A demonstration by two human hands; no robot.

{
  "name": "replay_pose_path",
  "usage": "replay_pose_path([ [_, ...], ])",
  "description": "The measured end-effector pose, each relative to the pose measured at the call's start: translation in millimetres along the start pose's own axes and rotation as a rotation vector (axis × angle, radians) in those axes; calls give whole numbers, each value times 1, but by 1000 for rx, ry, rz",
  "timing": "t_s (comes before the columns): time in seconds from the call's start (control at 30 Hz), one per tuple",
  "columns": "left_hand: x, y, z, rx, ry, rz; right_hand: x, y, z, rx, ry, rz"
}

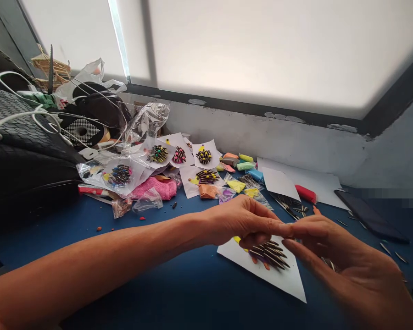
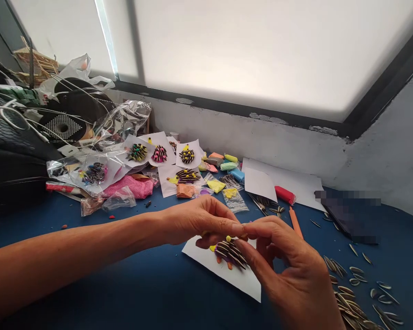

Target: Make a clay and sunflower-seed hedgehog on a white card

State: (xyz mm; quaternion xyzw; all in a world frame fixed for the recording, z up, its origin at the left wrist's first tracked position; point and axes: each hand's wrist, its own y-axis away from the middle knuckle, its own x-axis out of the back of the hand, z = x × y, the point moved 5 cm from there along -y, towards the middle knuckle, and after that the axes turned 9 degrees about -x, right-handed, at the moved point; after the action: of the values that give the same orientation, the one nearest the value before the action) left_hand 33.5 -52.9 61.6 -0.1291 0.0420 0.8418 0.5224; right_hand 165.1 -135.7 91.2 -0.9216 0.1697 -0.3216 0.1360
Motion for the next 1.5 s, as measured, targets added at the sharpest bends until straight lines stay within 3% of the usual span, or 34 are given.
replay_pose_path([
  [0.13,4,-1,2,-18,2,18,1,-1,3,-1,7,-28],
  [0.27,1,1,3,-37,-25,-53,-6,2,2,-44,-59,-56],
  [0.47,-3,4,9,-32,-10,-239,4,5,-2,3,-49,127],
  [0.57,11,-3,10,-25,-246,-132,10,2,3,-70,0,161],
  [0.63,26,-10,10,-37,-405,17,7,-2,9,-130,16,70],
  [0.77,54,-31,10,-110,-681,174,0,-7,24,-249,-9,-98],
  [0.9,76,-49,3,-134,-700,185,8,-8,35,-322,53,-30],
  [1.07,91,-59,-6,-132,-711,186,13,-8,37,-234,176,-78],
  [1.23,93,-61,-10,-123,-713,161,13,-8,33,-152,264,-146],
  [1.4,91,-56,-10,-80,-740,184,10,-5,30,-313,219,-121],
  [1.5,89,-54,-12,-70,-756,198,5,-5,28,-246,256,-176],
])
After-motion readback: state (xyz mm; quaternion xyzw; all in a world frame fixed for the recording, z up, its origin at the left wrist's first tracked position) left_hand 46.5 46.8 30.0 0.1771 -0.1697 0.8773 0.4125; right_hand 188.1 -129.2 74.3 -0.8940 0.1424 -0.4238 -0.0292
